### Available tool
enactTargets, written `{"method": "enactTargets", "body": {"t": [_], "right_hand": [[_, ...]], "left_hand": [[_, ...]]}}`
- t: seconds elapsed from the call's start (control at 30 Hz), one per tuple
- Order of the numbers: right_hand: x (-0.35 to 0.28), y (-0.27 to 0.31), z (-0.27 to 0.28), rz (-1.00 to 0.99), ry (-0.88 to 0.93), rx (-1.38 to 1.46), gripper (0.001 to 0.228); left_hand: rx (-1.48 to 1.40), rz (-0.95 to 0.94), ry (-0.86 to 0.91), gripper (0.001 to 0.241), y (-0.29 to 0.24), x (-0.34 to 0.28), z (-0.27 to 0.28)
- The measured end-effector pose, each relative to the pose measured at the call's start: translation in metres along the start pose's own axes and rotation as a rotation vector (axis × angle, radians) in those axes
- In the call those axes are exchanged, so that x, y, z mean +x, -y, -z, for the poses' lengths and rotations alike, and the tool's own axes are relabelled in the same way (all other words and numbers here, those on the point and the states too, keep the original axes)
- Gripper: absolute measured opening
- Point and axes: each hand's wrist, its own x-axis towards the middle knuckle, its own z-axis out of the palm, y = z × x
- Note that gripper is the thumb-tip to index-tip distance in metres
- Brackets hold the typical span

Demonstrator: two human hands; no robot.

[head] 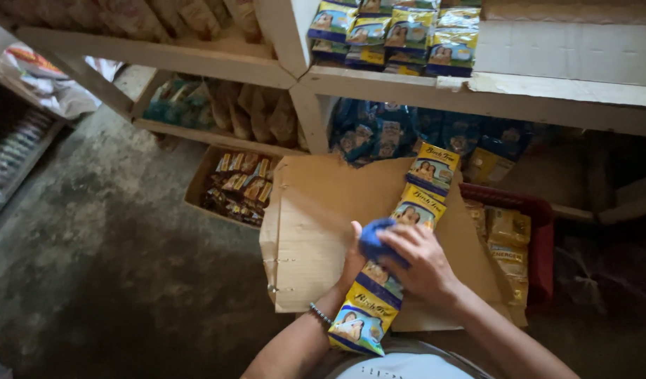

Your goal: Wiping down strips of milk powder packets using a blue cleaning cloth in a store setting.

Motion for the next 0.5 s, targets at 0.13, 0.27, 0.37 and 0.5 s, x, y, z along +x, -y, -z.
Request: {"method": "enactTargets", "body": {"t": [0.13,0.27,0.37,0.5], "right_hand": [[-0.008,0.002,0.048,-0.170,0.109,0.189,0.040],[-0.032,-0.052,0.088,-0.754,0.082,0.145,0.045],[-0.090,-0.155,0.080,-1.336,0.170,0.413,0.054],[-0.051,-0.112,0.108,-1.554,0.364,0.500,0.073]], "left_hand": [[-0.926,0.503,0.262,0.078,-0.138,0.018,0.040],[-1.706,0.908,0.399,0.076,-0.201,0.035,0.063],[-1.955,1.082,0.559,0.058,-0.187,0.025,0.069],[-1.703,0.811,0.709,0.060,-0.251,0.050,0.098]]}}
